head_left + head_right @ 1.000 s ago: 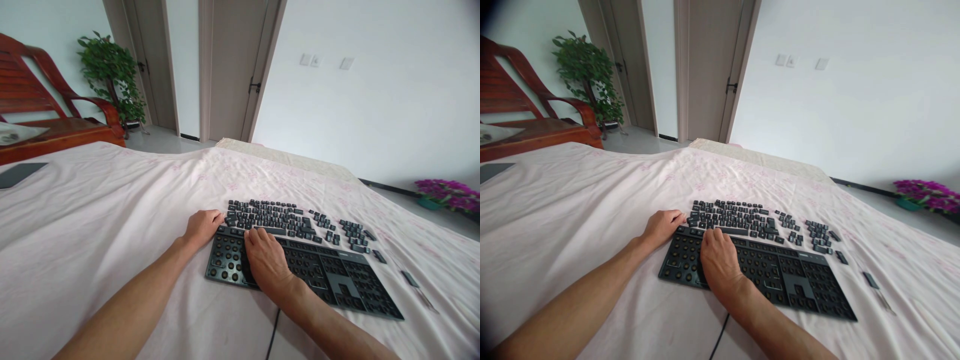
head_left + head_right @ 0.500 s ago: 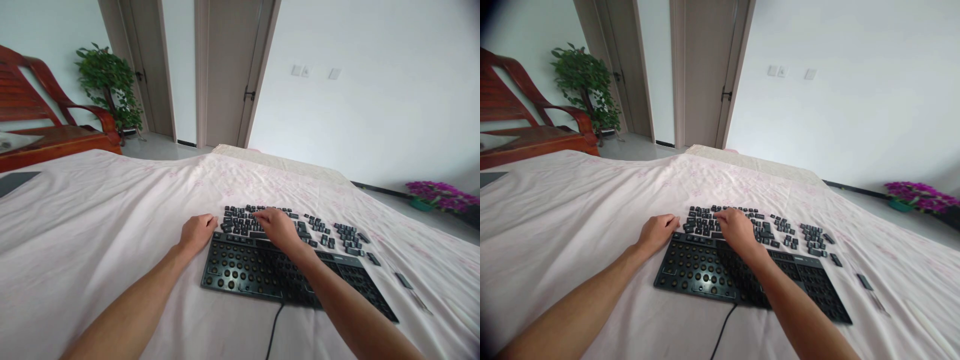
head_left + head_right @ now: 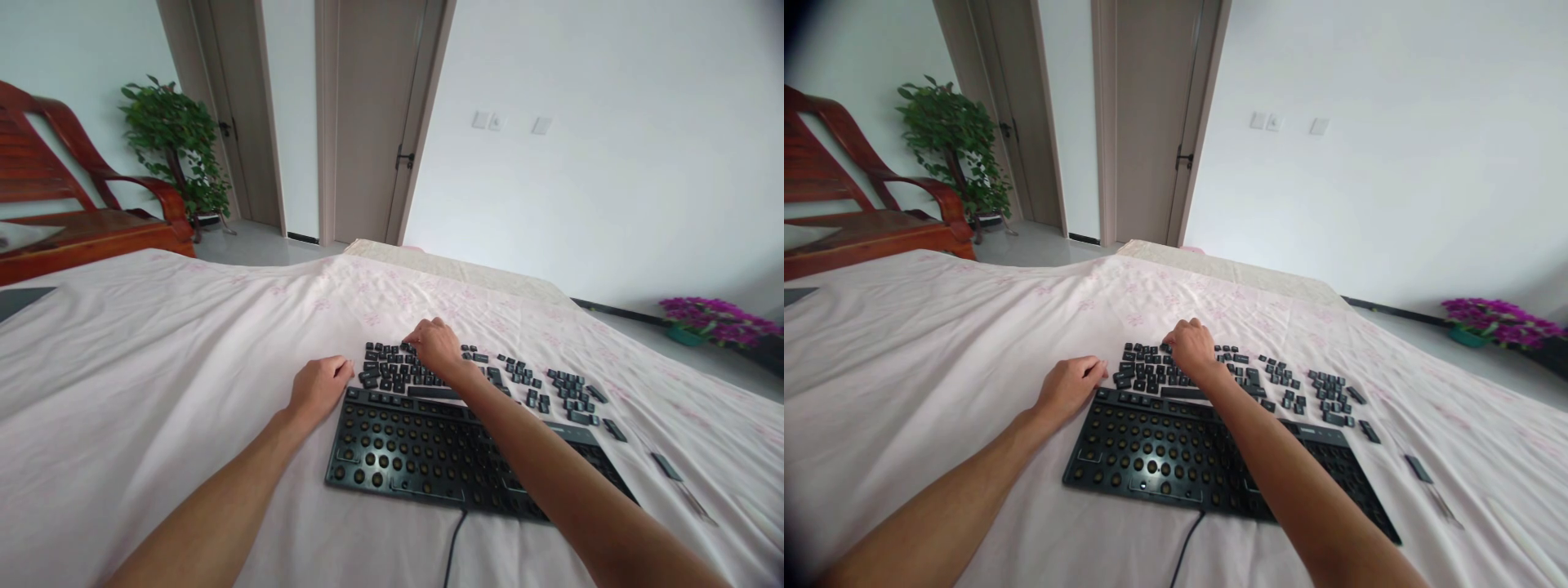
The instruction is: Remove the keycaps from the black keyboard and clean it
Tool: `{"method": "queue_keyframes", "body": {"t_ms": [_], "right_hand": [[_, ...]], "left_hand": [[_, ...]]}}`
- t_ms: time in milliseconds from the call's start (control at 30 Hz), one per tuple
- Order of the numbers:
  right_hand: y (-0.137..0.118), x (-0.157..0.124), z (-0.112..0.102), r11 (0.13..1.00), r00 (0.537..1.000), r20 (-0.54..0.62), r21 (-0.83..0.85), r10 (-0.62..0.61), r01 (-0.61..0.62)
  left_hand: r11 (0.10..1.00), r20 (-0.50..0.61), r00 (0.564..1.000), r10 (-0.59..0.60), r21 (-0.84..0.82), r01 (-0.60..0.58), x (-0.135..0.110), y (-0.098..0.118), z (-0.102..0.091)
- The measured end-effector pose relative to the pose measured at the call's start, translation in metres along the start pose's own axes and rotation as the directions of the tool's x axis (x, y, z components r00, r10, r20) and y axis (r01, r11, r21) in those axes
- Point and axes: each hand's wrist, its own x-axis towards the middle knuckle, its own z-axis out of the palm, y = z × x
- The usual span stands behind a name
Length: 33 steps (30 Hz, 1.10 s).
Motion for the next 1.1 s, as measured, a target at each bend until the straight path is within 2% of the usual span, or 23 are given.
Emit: {"method": "queue_keyframes", "body": {"t_ms": [200, 333, 533, 700, 900, 1100], "right_hand": [[-0.004, -0.012, 0.001, 0.998, 0.999, 0.007, -0.045, -0.048, 0.049], [-0.003, -0.016, 0.003, 0.999, 0.999, -0.001, -0.014, -0.049, 0.049], [0.008, 0.000, 0.005, 0.991, 0.989, -0.103, 0.094, 0.103, -0.093], [0.008, 0.013, 0.001, 0.994, 0.995, -0.036, 0.052, 0.098, -0.096], [0.000, 0.018, -0.004, 0.996, 0.991, 0.098, -0.026, 0.090, -0.087], [-0.005, 0.025, -0.006, 0.993, 0.985, 0.134, -0.066, 0.106, -0.098]], "left_hand": [[1.000, 0.003, 1.000, -0.004, -0.024, 0.004, -0.002, 0.002, -0.002], [1.000, -0.003, 1.000, 0.002, -0.008, -0.002, -0.001, 0.003, -0.002], [1.000, -0.004, 1.000, -0.001, 0.001, 0.002, -0.001, 0.001, -0.001], [1.000, 0.002, 1.000, -0.004, 0.005, 0.004, 0.000, 0.001, -0.001], [1.000, 0.013, 1.000, -0.013, 0.000, 0.013, 0.000, 0.003, -0.002], [1.000, 0.012, 1.000, -0.007, -0.006, 0.007, -0.001, 0.003, -0.003]]}}
